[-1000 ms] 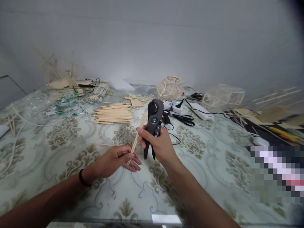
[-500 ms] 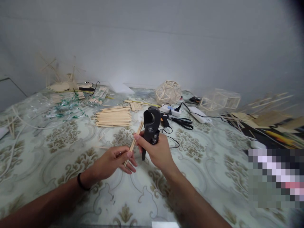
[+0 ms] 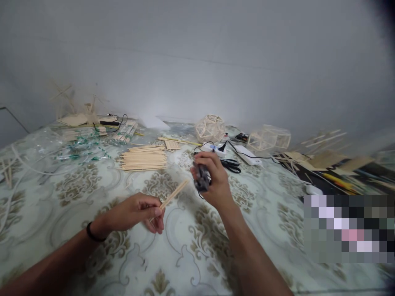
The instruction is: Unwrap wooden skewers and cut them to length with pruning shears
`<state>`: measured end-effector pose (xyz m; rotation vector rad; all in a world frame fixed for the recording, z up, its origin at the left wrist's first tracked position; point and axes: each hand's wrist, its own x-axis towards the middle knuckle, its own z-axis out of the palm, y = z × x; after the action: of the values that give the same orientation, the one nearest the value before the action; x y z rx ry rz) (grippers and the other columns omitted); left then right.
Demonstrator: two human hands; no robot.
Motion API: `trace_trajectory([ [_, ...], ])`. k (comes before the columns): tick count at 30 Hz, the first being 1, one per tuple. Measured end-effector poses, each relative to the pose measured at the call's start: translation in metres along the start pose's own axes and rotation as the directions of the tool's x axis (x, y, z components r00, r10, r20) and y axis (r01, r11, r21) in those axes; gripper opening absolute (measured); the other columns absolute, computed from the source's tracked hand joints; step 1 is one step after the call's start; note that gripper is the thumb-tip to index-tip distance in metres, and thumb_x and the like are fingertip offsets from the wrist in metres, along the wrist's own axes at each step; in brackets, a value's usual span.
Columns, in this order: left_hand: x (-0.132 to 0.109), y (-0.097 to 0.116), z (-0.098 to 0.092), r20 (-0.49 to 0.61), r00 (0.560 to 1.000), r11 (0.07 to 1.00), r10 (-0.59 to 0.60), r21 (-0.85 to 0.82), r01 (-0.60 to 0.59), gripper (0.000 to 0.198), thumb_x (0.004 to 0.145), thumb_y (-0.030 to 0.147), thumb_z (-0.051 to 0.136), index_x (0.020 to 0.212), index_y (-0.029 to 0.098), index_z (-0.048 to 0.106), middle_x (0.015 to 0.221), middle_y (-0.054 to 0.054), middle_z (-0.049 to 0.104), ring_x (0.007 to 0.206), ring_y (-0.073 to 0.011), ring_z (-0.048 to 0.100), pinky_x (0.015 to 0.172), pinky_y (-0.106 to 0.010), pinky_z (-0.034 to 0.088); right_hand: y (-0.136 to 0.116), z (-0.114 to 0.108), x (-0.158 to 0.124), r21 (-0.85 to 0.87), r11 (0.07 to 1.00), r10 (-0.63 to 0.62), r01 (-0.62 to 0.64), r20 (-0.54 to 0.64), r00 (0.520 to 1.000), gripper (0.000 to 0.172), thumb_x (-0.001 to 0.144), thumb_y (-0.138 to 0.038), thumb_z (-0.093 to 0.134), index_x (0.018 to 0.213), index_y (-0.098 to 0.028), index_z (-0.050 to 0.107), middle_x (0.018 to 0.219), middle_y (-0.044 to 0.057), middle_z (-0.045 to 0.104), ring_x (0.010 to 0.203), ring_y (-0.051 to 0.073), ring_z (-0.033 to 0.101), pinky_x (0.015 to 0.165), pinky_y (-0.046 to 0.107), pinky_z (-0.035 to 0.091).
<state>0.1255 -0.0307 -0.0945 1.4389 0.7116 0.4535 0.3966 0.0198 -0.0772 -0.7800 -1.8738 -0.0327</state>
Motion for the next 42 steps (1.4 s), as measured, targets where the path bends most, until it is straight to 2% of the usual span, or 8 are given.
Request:
trace_trajectory([
  [5, -0.001, 0.004, 0.001, 0.086, 0.995, 0.998, -0.045, 0.055, 0.041, 0.048, 0.096, 0.058, 0.062, 0.084, 0.014, 0.076, 0.087, -0.009, 0.080, 0.075, -0.0166, 0.076, 0.072, -0.025, 0.063, -0.013, 0.007, -0.002, -0.026, 0.994, -0.103, 0.104, 0.041, 0.994, 0.025, 0.091, -0.014, 0.064, 0.111, -0.028, 0.057, 0.119, 0.011, 0.065, 0.112, 0.027, 0.062, 0.105, 0.052, 0.047],
  [8, 0.001, 0.004, 0.001, 0.093, 0.994, 0.997, -0.064, 0.041, 0.060, 0.046, 0.095, 0.058, 0.063, 0.084, 0.015, 0.077, 0.087, -0.008, 0.079, 0.075, -0.0163, 0.076, 0.072, -0.025, 0.063, -0.017, 0.007, -0.001, -0.058, 0.990, -0.126, 0.128, 0.036, 0.991, 0.022, 0.093, -0.016, 0.065, 0.109, -0.029, 0.059, 0.116, 0.010, 0.066, 0.108, 0.026, 0.064, 0.106, 0.052, 0.048],
  [16, 0.000, 0.005, -0.001, 0.115, 0.990, 0.997, -0.082, 0.011, 0.082, 0.045, 0.094, 0.057, 0.065, 0.085, 0.016, 0.078, 0.087, -0.009, 0.080, 0.077, -0.0176, 0.076, 0.072, -0.026, 0.064, -0.017, 0.004, -0.002, -0.081, 0.991, -0.107, 0.109, 0.024, 0.994, 0.018, 0.092, -0.017, 0.067, 0.105, -0.028, 0.061, 0.112, 0.010, 0.066, 0.104, 0.026, 0.063, 0.093, 0.046, 0.053],
  [22, 0.000, 0.002, -0.001, 0.108, 0.991, 0.997, -0.082, 0.006, 0.082, 0.045, 0.094, 0.057, 0.064, 0.086, 0.015, 0.077, 0.086, -0.009, 0.080, 0.078, -0.0181, 0.077, 0.071, -0.026, 0.064, -0.018, 0.002, -0.001, -0.068, 0.991, -0.113, 0.115, 0.033, 0.993, 0.016, 0.092, -0.018, 0.069, 0.104, -0.027, 0.062, 0.110, 0.010, 0.067, 0.104, 0.026, 0.064, 0.092, 0.046, 0.053],
  [30, -0.001, 0.002, -0.003, 0.103, 0.990, 0.995, -0.099, 0.000, 0.099, 0.044, 0.094, 0.058, 0.065, 0.085, 0.016, 0.075, 0.086, -0.008, 0.080, 0.075, -0.0183, 0.078, 0.068, -0.025, 0.064, -0.016, 0.001, 0.001, -0.059, 0.995, -0.080, 0.083, 0.052, 0.995, 0.006, 0.093, -0.021, 0.068, 0.091, -0.025, 0.064, 0.098, 0.008, 0.069, 0.090, 0.023, 0.065, 0.082, 0.040, 0.052],
  [36, -0.003, 0.000, -0.006, 0.115, 0.988, 0.994, -0.106, -0.001, 0.107, 0.044, 0.095, 0.058, 0.063, 0.085, 0.015, 0.070, 0.083, -0.008, 0.078, 0.070, -0.0183, 0.079, 0.064, -0.024, 0.063, -0.014, 0.001, 0.000, 0.008, 0.999, -0.046, 0.045, 0.113, 0.993, 0.018, 0.094, -0.021, 0.065, 0.077, -0.023, 0.057, 0.079, 0.004, 0.061, 0.073, 0.018, 0.058, 0.066, 0.032, 0.046],
  [42, -0.003, -0.002, -0.004, 0.150, 0.983, 0.988, -0.108, -0.096, 0.123, 0.042, 0.093, 0.056, 0.067, 0.084, 0.015, 0.066, 0.081, -0.007, 0.077, 0.069, -0.0208, 0.080, 0.057, -0.022, 0.062, -0.012, 0.003, 0.001, 0.008, 0.999, -0.035, 0.035, 0.101, 0.994, 0.025, 0.092, -0.019, 0.064, 0.070, -0.023, 0.053, 0.065, 0.000, 0.053, 0.058, 0.015, 0.050, 0.057, 0.029, 0.037],
])
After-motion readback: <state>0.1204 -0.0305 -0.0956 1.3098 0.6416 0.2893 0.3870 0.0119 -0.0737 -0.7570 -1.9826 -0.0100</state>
